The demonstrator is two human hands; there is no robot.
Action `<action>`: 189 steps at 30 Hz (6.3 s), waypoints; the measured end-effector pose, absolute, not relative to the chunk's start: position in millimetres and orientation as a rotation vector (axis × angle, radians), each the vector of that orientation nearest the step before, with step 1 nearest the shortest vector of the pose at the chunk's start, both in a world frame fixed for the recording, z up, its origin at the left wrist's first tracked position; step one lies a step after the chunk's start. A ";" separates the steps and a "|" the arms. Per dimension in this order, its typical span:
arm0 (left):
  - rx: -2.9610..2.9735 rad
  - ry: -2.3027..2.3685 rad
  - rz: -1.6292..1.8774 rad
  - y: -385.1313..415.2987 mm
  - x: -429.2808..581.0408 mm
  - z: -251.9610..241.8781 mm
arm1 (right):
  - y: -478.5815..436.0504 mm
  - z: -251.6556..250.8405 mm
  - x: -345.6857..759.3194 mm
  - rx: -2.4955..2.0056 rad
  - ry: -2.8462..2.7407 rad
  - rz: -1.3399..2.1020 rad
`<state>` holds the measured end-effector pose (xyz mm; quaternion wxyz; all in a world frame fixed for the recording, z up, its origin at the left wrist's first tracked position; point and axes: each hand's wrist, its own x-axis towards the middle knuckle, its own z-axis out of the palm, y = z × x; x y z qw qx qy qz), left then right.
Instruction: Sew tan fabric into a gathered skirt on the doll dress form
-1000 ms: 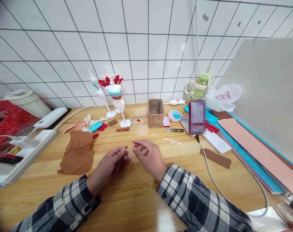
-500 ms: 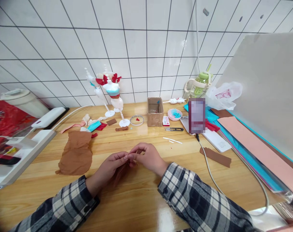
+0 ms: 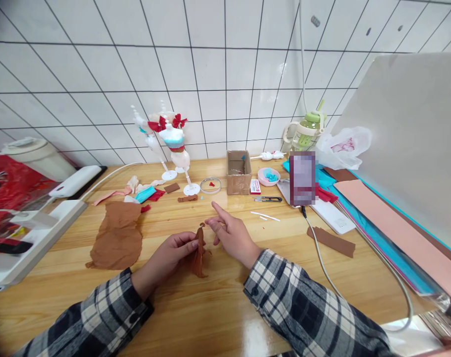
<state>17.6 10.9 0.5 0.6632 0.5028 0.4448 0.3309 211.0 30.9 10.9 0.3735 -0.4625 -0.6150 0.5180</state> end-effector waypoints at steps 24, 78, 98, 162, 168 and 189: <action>0.965 0.947 0.852 7.7 17.5 3.6 | 33.2 7.5 211.5 -1.101 -1.232 1.810; 0.527 1.010 1.152 30.0 10.8 6.1 | 25.3 1.2 201.3 -0.861 -0.945 2.164; 0.841 0.819 0.883 14.3 18.4 0.6 | 26.6 2.0 196.9 -0.955 -1.405 1.716; 1.236 1.163 0.838 17.7 16.2 11.2 | 35.7 5.3 206.8 -0.932 -1.040 1.786; 0.915 0.902 0.865 16.7 9.2 8.2 | 34.9 6.3 209.4 -0.927 -0.990 1.896; 1.219 1.100 1.113 38.6 -12.9 7.2 | 36.4 8.1 211.8 -0.861 -0.829 1.854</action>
